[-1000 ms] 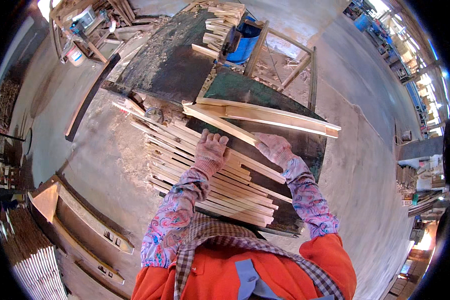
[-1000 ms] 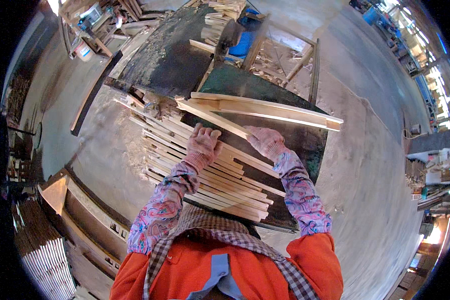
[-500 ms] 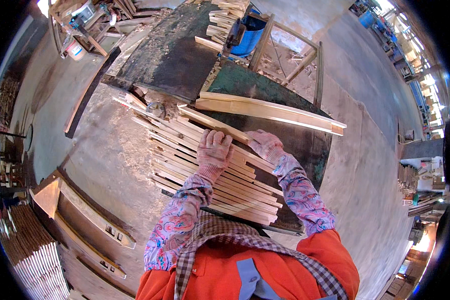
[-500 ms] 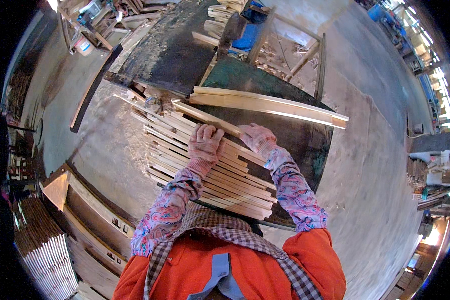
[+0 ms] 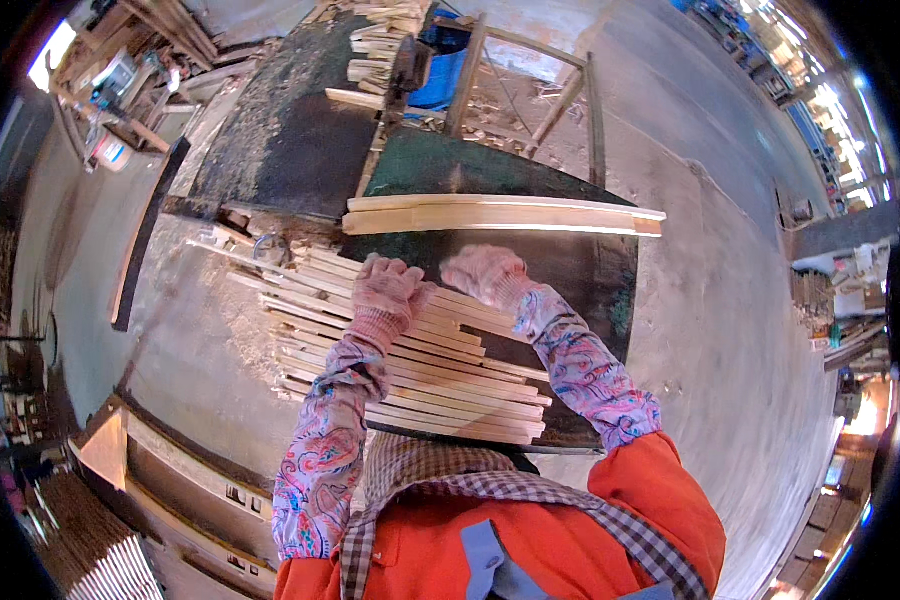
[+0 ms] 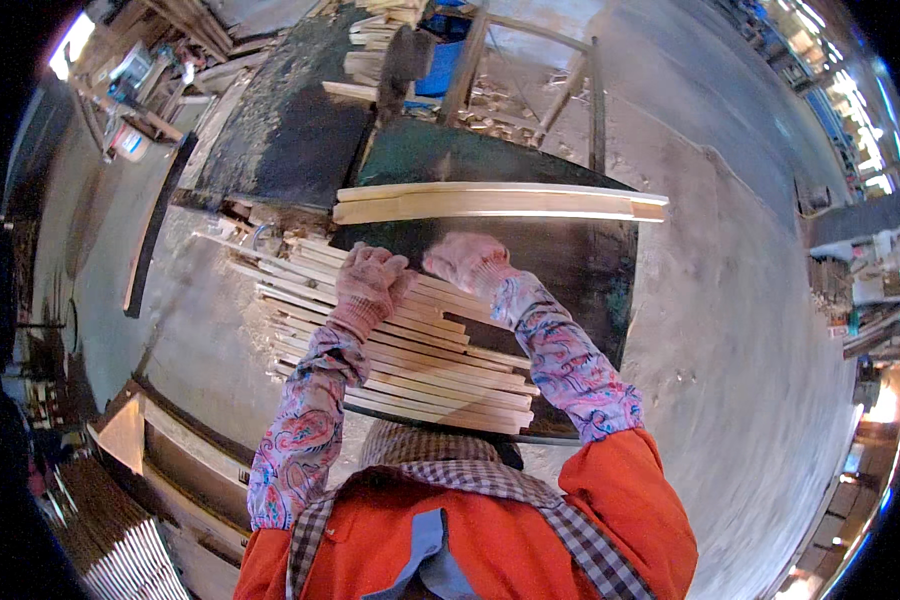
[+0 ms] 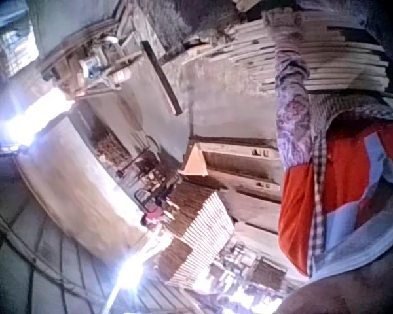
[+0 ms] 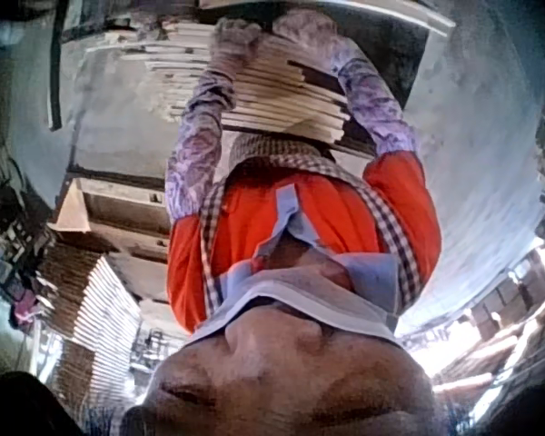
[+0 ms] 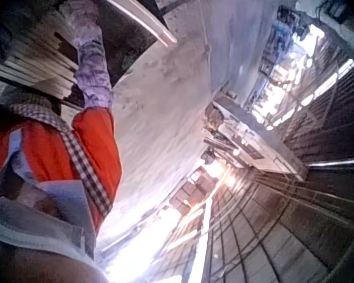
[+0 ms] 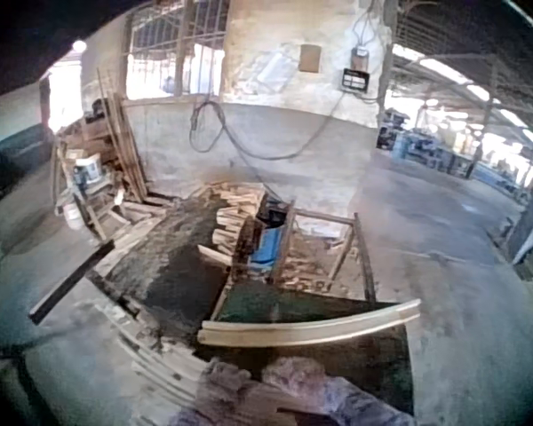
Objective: The person repeatedly picks up thin wooden slats from a pile and places them onto a growing stack on a workbench. The person handles the slats one by one, aligning them as they build the stack.
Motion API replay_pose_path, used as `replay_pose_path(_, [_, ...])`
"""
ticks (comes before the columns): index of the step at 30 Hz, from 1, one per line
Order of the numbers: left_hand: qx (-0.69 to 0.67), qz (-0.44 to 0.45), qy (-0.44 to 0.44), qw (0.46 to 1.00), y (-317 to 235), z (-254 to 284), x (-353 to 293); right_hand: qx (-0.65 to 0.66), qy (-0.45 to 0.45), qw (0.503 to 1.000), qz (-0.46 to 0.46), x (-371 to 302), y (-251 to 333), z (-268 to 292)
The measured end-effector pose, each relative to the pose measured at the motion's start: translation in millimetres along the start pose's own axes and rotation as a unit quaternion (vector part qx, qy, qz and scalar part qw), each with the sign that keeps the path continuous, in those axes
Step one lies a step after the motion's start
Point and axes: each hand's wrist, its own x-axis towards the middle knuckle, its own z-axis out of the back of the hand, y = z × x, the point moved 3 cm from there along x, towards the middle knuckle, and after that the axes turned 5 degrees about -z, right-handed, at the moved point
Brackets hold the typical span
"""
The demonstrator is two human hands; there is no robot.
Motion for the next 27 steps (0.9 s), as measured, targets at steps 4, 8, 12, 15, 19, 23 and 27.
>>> replay_pose_path(4, [-0.014, -0.015, -0.018, 1.000, -9.2, -5.3, 11.4, -0.042, -0.171, 0.981, -0.078, -2.2, -48.5, 21.4])
replay_pose_path(8, [0.004, -0.019, -0.063, 0.998, -2.1, -13.1, 3.1, -0.142, -0.217, 0.958, -0.126, -3.1, -91.0, 16.9])
replay_pose_path(12, [0.012, 0.050, 0.032, 0.998, -12.4, -11.9, 13.4, -0.112, -0.203, 0.960, -0.160, -6.6, -101.4, 37.0])
replay_pose_path(15, [0.023, 0.062, 0.064, 0.996, -14.4, -9.4, 15.7, -0.138, -0.213, 0.954, -0.158, 3.7, -112.9, 40.2])
replay_pose_path(19, [0.012, 0.089, 0.077, 0.993, -15.0, -2.7, 16.8, -0.128, -0.189, 0.963, -0.144, 27.4, -147.1, 23.5])
replay_pose_path(23, [0.012, 0.084, 0.079, 0.993, -11.8, 0.4, 29.6, -0.164, -0.283, 0.941, -0.088, 23.0, -188.5, 26.0])
replay_pose_path(27, [0.030, 0.145, 0.193, 0.970, 8.2, -3.7, 39.4, -0.120, -0.093, 0.975, -0.163, 40.4, -163.8, 41.0])
